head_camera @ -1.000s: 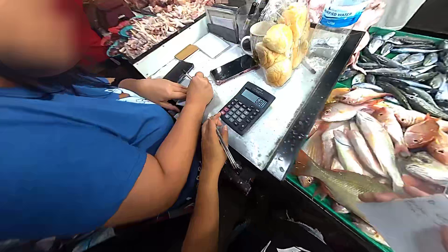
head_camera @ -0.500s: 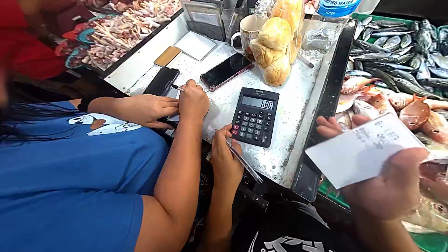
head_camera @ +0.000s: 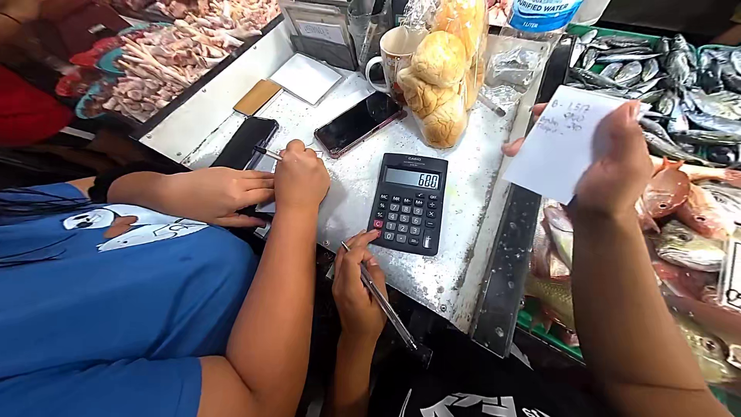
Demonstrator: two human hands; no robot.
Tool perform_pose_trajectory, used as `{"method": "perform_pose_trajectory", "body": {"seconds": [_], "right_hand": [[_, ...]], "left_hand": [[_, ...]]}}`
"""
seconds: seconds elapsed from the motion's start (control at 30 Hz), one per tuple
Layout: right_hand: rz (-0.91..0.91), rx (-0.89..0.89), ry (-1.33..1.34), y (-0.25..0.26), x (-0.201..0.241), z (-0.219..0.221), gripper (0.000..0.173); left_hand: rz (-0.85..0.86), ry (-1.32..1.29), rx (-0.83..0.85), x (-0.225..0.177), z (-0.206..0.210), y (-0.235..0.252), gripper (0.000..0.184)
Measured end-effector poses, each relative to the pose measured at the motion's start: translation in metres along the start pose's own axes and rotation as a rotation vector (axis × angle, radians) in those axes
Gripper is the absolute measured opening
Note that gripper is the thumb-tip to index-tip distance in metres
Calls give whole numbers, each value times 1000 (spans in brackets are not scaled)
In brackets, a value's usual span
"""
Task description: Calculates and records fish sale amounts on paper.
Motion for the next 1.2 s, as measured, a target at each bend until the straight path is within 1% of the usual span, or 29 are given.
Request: {"method": "perform_pose_trajectory", "body": {"seconds": [0.07,0.17,0.3,0.47,0.57,0.67,0.9,1.2], "right_hand": [[36,10,-5,6,-1,-2,52],[76,46,-4,10,-2,-5,59],[64,110,12,12,-5,-8,64],[45,131,24,13,-9,-11,60],[38,114,3,13,-9,-12,61],[21,133,6,15,-8,-13,62],[49,162,4,16,-3,-15,59],[102,146,35,17,0,-14,60]], "left_hand": [[7,-11,-1,1,0,-1,8],[14,-12,-2,1,2,-2,10],[14,-3,-1,2,1,-2,10],[28,18,18,3,-2,1,9],[40,36,28,4,-4,1,12],[41,42,37,4,-5,2,12],[35,57,37,4,-6,2,13],[47,64,40,4,-8,2,11]]}}
Point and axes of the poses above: each hand's wrist, its own y-axis towards the middle knuckle, its own z-axis out of the palm, x = y × z, the point moved 2 cm from there along y, towards the middle knuckle, and after that the axes turned 1 degree about z, right-handed, at the moved point
